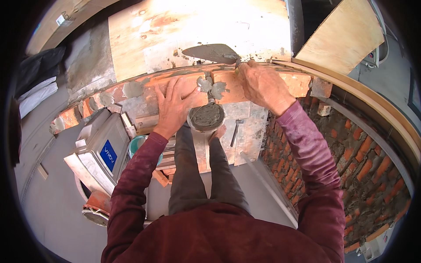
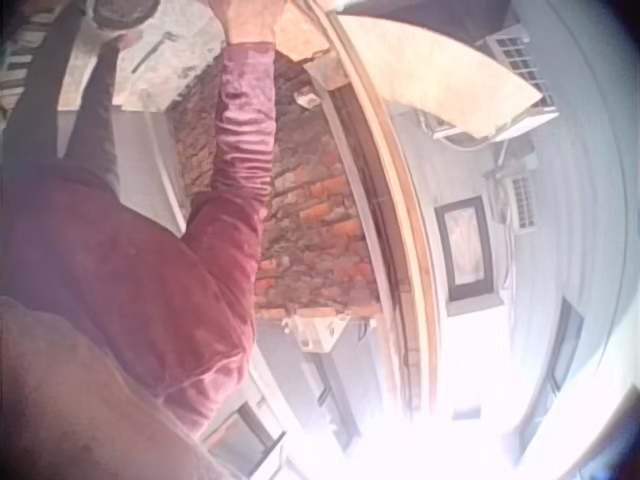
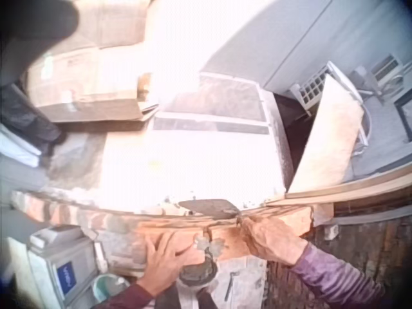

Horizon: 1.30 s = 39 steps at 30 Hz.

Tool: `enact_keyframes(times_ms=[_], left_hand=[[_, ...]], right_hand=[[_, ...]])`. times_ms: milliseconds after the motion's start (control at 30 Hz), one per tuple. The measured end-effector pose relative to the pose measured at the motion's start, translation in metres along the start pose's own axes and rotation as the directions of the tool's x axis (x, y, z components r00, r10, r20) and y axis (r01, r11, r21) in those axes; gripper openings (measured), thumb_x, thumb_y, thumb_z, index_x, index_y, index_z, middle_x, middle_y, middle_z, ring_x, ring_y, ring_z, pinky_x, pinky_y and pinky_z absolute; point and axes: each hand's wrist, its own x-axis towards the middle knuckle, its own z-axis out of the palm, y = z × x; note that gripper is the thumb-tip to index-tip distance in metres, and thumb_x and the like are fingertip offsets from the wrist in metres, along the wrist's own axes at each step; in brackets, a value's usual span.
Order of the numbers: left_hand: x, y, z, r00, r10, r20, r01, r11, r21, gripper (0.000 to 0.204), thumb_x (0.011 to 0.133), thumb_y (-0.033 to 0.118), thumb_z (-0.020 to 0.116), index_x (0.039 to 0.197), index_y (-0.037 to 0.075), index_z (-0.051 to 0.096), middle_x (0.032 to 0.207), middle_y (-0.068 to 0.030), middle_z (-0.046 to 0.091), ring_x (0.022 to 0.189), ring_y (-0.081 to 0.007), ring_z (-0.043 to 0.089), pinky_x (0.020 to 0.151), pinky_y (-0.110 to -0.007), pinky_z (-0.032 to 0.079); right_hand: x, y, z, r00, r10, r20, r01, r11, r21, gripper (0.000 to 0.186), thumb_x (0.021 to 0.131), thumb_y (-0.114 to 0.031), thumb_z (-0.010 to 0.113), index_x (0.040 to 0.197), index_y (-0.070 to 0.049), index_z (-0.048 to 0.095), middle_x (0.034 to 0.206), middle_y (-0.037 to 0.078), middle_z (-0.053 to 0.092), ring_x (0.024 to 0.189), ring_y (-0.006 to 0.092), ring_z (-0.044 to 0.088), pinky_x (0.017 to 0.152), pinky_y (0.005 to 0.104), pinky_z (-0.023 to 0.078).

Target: The person applies mortar to a brick wall using a trowel, places a brick onto the wall, and mixes mortar in a bucket.

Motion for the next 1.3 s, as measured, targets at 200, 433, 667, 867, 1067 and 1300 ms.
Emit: enact_keyframes(times_ms=[200, 433, 667, 867, 1067, 1300], left_hand=[[0.000, -0.002, 0.000, 1.000, -0.001, -0.015, 0.000, 0.999, -0.035, 0.052, 0.074, 0.000, 0.065, 0.120, 0.024, 0.067, 0.137, -0.0159, 0.044, 0.132, -0.0326, 0.037, 0.099, -0.073, 0.019], [-0.002, -0.002, 0.001, 0.999, -0.017, -0.032, 0.016, 0.999, -0.034, 0.052, 0.074, 0.000, 0.064, 0.121, 0.023, 0.066, 0.135, -0.0146, 0.046, 0.133, -0.0304, 0.037, 0.099, -0.075, 0.019], [-0.018, 0.002, 0.014, 0.985, -0.085, -0.150, 0.077, 0.996, -0.055, 0.050, 0.078, 0.002, 0.061, 0.122, 0.025, 0.065, 0.126, -0.0051, 0.051, 0.126, -0.0282, 0.041, 0.107, -0.072, 0.019], [-0.021, 0.000, 0.019, 0.985, -0.058, -0.161, 0.049, 0.997, -0.061, 0.048, 0.081, 0.008, 0.060, 0.125, 0.027, 0.063, 0.121, 0.0025, 0.053, 0.124, -0.0245, 0.042, 0.109, -0.072, 0.018], [-0.031, -0.010, 0.024, 0.979, -0.051, -0.197, 0.041, 0.998, -0.058, 0.041, 0.081, 0.008, 0.062, 0.121, 0.020, 0.065, 0.126, 0.0033, 0.059, 0.123, -0.0230, 0.048, 0.110, -0.068, 0.023], [-0.031, -0.021, 0.011, 0.983, -0.016, -0.185, -0.012, 0.989, -0.150, 0.039, 0.077, 0.009, 0.067, 0.116, 0.012, 0.066, 0.126, -0.0024, 0.059, 0.127, -0.0240, 0.048, 0.113, -0.059, 0.027]], right_hand=[[0.047, -0.006, 0.015, 0.967, -0.237, 0.094, 0.253, 0.936, -0.243, 0.017, 0.082, -0.011, 0.065, 0.090, 0.004, 0.061, 0.082, 0.016, 0.063, 0.068, 0.0303, 0.065, 0.068, 0.0405, 0.055], [0.073, -0.068, -0.012, 0.935, -0.202, 0.290, 0.250, 0.958, -0.138, 0.020, 0.080, -0.013, 0.067, 0.087, 0.005, 0.067, 0.079, 0.019, 0.068, 0.079, 0.0333, 0.069, 0.072, 0.0395, 0.056], [0.092, -0.039, -0.020, 0.899, -0.235, 0.369, 0.253, 0.968, 0.000, 0.023, 0.079, -0.005, 0.060, 0.099, 0.006, 0.061, 0.074, 0.015, 0.063, 0.072, 0.0277, 0.063, 0.070, 0.0378, 0.054], [0.115, 0.022, -0.045, 0.794, -0.085, 0.602, -0.194, 0.903, 0.383, 0.040, 0.066, -0.001, 0.063, 0.106, 0.001, 0.067, 0.074, 0.004, 0.064, 0.058, 0.0114, 0.055, 0.052, 0.0279, 0.047], [0.044, 0.048, -0.060, 0.848, -0.130, 0.513, -0.229, 0.783, 0.578, 0.043, 0.072, -0.007, 0.067, 0.114, 0.003, 0.062, 0.073, 0.005, 0.061, 0.050, 0.0123, 0.052, 0.042, 0.0244, 0.044], [-0.117, -0.031, 0.042, 0.977, 0.128, -0.172, -0.120, 0.991, 0.055, 0.041, 0.082, 0.000, 0.060, 0.122, 0.001, 0.058, 0.091, 0.013, 0.060, 0.069, 0.0230, 0.064, 0.054, 0.0359, 0.057]])
